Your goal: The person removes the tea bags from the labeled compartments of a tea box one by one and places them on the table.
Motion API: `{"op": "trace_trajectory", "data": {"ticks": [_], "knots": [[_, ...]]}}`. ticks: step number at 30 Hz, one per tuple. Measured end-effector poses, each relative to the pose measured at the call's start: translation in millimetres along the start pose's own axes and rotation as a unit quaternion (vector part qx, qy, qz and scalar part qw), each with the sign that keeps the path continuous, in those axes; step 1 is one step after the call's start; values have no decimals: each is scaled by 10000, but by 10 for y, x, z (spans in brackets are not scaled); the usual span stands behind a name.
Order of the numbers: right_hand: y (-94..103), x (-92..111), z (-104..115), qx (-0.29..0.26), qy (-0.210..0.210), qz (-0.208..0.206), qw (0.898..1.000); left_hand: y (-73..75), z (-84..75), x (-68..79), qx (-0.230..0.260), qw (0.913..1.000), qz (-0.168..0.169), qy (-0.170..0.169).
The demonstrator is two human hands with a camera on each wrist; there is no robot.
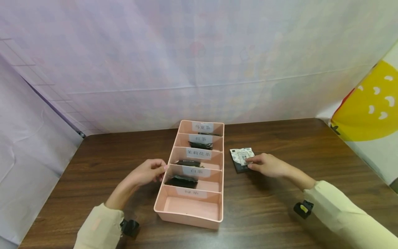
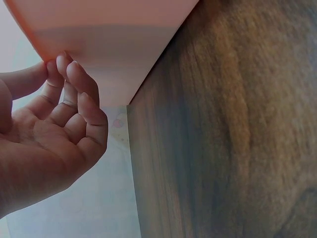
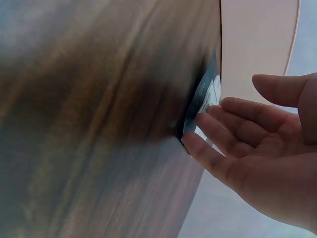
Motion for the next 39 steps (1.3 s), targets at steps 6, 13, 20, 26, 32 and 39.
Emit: {"op": "trace_trajectory", "data": {"ticks": [6, 13, 20, 26, 32, 39], "knots": [[39, -130, -68, -44, -172, -65, 9998, -3, 2, -5, -3, 10000, -30, 5], [54, -274, -176, -111, -355, -46, 9993, -8, -3, -3, 13, 10000, -24, -11], [76, -388, -275, -275, -631, -66, 9976, -8, -6, 0, -2, 10000, -2, -20], [95, -482, -313, -343, -722, -98, 9968, -11, -17, 9, -8, 10000, 11, -4], [98, -570, -325, -313, -750, -136, 9966, -7, -29, 12, -36, 10000, 4, -27], [95, -636, -355, -305, -857, -87, 9958, -2, -23, 11, -50, 10000, -6, 9]]}}
Point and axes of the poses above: each hand's wrist, its own x-axis away from the middle knuckle, its own y-axis out of the back of the hand, z = x × y, the point moved 9 cm from there along -x, towards the middle knuckle, and after that the axes turned 13 degrees about -z, right-handed, at the moved point
